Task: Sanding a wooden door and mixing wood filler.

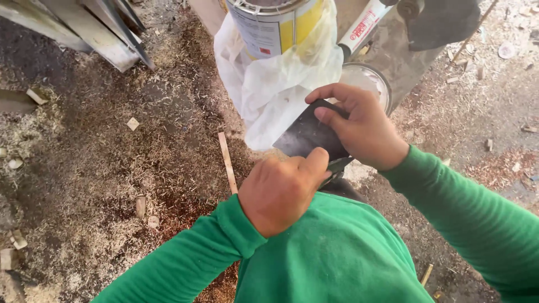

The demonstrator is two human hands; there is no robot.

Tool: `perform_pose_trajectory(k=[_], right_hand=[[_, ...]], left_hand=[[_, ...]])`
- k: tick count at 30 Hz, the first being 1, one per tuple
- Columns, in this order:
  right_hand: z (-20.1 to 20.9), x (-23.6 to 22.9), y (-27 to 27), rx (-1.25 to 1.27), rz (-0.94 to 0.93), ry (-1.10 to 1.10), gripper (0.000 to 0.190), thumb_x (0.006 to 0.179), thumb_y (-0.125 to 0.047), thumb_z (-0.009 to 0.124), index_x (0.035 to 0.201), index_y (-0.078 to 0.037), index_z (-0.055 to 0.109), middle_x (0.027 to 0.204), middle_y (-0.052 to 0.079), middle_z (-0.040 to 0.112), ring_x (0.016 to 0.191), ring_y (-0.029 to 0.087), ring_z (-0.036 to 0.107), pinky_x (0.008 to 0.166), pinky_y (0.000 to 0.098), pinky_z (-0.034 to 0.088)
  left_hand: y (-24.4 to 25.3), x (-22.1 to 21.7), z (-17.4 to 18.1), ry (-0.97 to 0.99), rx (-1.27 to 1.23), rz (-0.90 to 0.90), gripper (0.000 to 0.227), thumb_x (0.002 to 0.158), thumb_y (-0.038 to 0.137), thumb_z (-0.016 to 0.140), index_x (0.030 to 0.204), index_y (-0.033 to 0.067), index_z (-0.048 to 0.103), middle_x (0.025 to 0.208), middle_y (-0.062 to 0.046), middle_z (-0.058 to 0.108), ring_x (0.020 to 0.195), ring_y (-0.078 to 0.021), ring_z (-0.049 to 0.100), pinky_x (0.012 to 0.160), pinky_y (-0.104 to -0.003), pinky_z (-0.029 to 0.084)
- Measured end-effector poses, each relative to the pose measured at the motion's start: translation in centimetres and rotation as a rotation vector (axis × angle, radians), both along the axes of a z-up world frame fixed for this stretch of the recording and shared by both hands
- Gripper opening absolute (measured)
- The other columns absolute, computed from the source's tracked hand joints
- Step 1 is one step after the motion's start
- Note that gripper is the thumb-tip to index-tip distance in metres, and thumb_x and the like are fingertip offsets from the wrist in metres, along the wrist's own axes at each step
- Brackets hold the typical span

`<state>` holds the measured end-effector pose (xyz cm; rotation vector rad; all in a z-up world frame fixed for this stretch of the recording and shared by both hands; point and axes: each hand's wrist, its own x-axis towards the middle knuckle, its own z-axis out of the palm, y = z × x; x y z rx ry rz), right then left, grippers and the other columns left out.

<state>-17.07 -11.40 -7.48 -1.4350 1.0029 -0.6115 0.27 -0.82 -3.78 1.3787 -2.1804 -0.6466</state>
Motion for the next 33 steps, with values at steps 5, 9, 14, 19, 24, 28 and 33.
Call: perform_pose_trajectory(k=[5, 9, 14, 19, 24, 28, 33], right_hand=[[0.0, -0.3, -1.4, -0.073, -0.046, -0.033, 0.022, 0.103, -0.003, 0.059, 0.124, -0.005, 0.062, 0.097, 0.003, 0.070, 0.088, 0.004, 0.063, 0.074, 0.0219, 0.053], [0.1, -3.7, -2.7, -0.020, -0.182, 0.002, 0.024, 0.104, -0.007, 0.058, 0.128, -0.006, 0.059, 0.095, 0.004, 0.070, 0.086, 0.005, 0.064, 0.071, 0.0233, 0.052], [2.3, -4.0, -2.2, -0.025, -0.113, -0.234, 0.024, 0.103, -0.008, 0.061, 0.126, -0.005, 0.058, 0.110, 0.002, 0.069, 0.103, 0.008, 0.066, 0.091, 0.0249, 0.056], [5.2, -3.5, -0.9, -0.179, 0.125, -0.032, 0.027, 0.095, -0.005, 0.070, 0.121, -0.002, 0.064, 0.112, 0.000, 0.070, 0.109, 0.007, 0.065, 0.094, 0.0259, 0.056], [6.4, -2.8, -0.8, -0.174, 0.284, 0.021, 0.027, 0.092, -0.006, 0.072, 0.118, -0.002, 0.067, 0.108, 0.002, 0.075, 0.107, 0.006, 0.066, 0.094, 0.0251, 0.055], [5.0, -2.2, -1.6, -0.265, 0.225, 0.016, 0.025, 0.094, -0.004, 0.071, 0.118, -0.001, 0.066, 0.111, 0.004, 0.072, 0.110, 0.008, 0.066, 0.098, 0.0261, 0.054], [5.6, -3.9, -2.0, -0.182, -0.124, -0.123, 0.030, 0.101, -0.005, 0.065, 0.129, -0.005, 0.055, 0.117, 0.006, 0.070, 0.110, 0.010, 0.067, 0.095, 0.0260, 0.056]], left_hand=[[3.0, -1.1, 0.6, -0.145, -0.037, -0.155, 0.019, 0.091, 0.012, 0.069, 0.108, 0.0111, 0.059, 0.072, -0.009, 0.066, 0.059, -0.0322, 0.065, 0.054, -0.046, 0.050], [2.4, 4.2, 4.9, 0.165, -0.029, -0.017, 0.016, 0.099, 0.018, 0.075, 0.099, 0.0100, 0.061, 0.073, -0.009, 0.064, 0.062, -0.0256, 0.066, 0.056, -0.040, 0.049], [2.3, 7.2, 6.3, 0.056, 0.030, 0.421, 0.018, 0.088, 0.021, 0.079, 0.091, 0.0080, 0.067, 0.059, -0.008, 0.064, 0.048, -0.0199, 0.066, 0.045, -0.032, 0.046], [1.0, 7.6, 7.8, 0.048, 0.065, 0.332, 0.019, 0.093, 0.022, 0.078, 0.094, 0.0077, 0.065, 0.064, -0.009, 0.065, 0.051, -0.0221, 0.067, 0.048, -0.033, 0.047], [0.1, 6.4, 7.3, 0.128, 0.135, 0.170, 0.021, 0.094, 0.022, 0.077, 0.096, 0.0068, 0.062, 0.068, -0.012, 0.064, 0.060, -0.0307, 0.068, 0.052, -0.036, 0.049], [1.2, 3.1, 5.2, 0.178, 0.154, 0.014, 0.022, 0.097, 0.021, 0.076, 0.098, 0.0059, 0.060, 0.074, -0.014, 0.064, 0.069, -0.0339, 0.068, 0.058, -0.040, 0.049], [2.1, 2.9, 3.9, 0.448, 0.247, 0.179, 0.014, 0.095, 0.020, 0.073, 0.100, 0.0080, 0.069, 0.073, -0.009, 0.066, 0.056, -0.0194, 0.067, 0.052, -0.032, 0.050]])
